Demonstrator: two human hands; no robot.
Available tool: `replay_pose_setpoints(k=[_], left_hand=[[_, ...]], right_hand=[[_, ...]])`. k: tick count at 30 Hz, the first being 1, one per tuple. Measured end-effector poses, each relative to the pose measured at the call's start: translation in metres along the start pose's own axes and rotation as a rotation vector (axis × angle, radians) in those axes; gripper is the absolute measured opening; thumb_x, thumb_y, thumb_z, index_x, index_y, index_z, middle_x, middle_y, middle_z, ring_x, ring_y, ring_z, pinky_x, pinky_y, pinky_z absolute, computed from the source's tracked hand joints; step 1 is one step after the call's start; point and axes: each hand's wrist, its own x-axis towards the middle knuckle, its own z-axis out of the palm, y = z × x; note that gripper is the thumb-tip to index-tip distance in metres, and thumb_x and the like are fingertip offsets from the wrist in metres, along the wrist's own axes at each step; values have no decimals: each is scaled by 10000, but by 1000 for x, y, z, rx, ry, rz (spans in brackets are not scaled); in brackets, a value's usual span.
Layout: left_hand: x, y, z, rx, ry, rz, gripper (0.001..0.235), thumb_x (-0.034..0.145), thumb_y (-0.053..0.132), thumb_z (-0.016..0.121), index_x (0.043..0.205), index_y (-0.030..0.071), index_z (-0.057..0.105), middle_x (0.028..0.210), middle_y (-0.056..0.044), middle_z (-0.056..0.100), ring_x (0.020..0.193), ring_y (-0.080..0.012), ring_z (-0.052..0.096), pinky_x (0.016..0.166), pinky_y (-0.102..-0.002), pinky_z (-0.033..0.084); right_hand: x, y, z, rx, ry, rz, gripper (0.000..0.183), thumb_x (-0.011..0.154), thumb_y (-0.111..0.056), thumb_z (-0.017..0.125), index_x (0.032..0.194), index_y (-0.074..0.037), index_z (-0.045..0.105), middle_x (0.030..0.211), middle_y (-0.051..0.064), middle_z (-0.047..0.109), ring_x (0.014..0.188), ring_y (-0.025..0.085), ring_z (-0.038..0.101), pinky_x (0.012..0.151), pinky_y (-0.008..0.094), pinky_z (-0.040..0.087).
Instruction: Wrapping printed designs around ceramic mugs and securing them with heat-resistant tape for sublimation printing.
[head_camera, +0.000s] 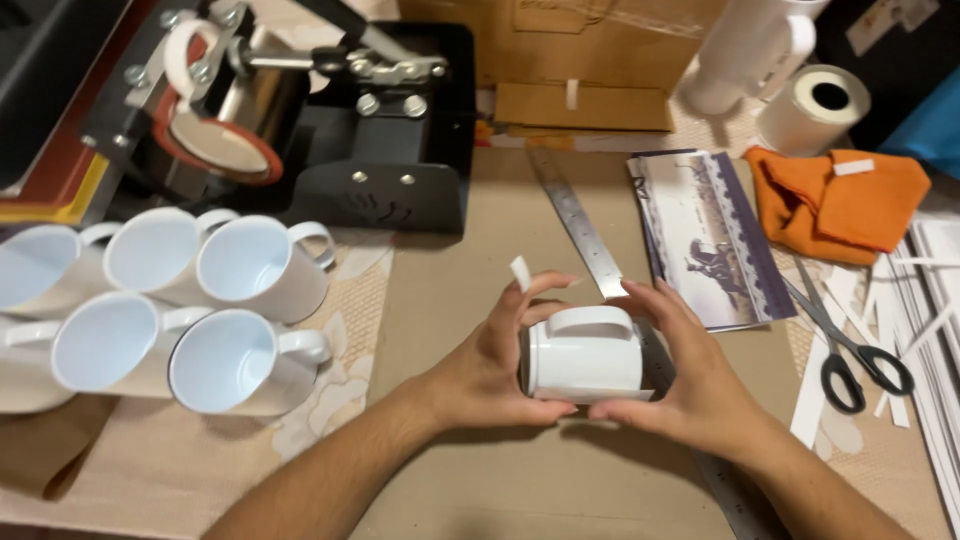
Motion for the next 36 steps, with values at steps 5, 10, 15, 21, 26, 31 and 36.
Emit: replay_pose_setpoints(k=[5,10,15,21,26,31,36], left_hand=[[1,-3,-4,53,-37,97,1446,738,49,919,1545,412,-225,1628,-302,184,1326,-439,570,1103,-501,494],[3,-9,-10,49,-7,-60,1559,614,202,980,1494,292,-304,1640,-326,124,1412,-450,485,1144,-545,441],[6,-11,-11,-81,-16,-244,1529,599,176,938,1485,196,-307,1574,-320,254,1371,-383,492,1149,-467,408],[12,-1,-6,-134,109,-410,1433,637,172,865,1521,143,-263,1323,-227,532,1256,-303,568,1153,-375,400],[15,-9,-7,-383,386,-446,1445,589,179,872,1555,245,-201,1244,-125,508,1097,-219,575,920,-328,528],[18,3,-3,-492,411,-507,1426,585,186,858,1566,254,-175,1206,-121,519,1007,-209,597,836,-328,551],[20,10,4,-514,440,-613,1396,583,176,843,1582,246,-131,1213,-101,535,938,-180,602,815,-314,549]], right_hand=[[4,-6,-1,35,19,156,1141,510,-321,964,1461,-56,391,1456,114,511,1254,217,613,1051,351,450],[3,-4,3,100,67,199,1077,513,-247,948,1425,-22,421,1425,134,537,1287,227,567,1119,354,428],[8,-5,3,142,117,346,1022,504,-221,929,1389,-48,449,1400,113,554,1307,218,545,1139,356,409],[13,-8,3,220,143,368,1009,562,-190,887,1428,-44,392,1380,128,563,1263,212,571,1037,352,466],[2,-13,5,471,435,145,816,725,-251,734,1403,-43,330,1275,180,532,1220,263,556,1159,382,449],[-4,-21,26,613,385,386,913,685,-6,772,1480,-79,328,1045,161,675,917,209,645,769,313,546],[-12,-15,32,590,401,371,900,769,26,740,1544,-67,293,821,145,740,747,128,671,718,259,555]])
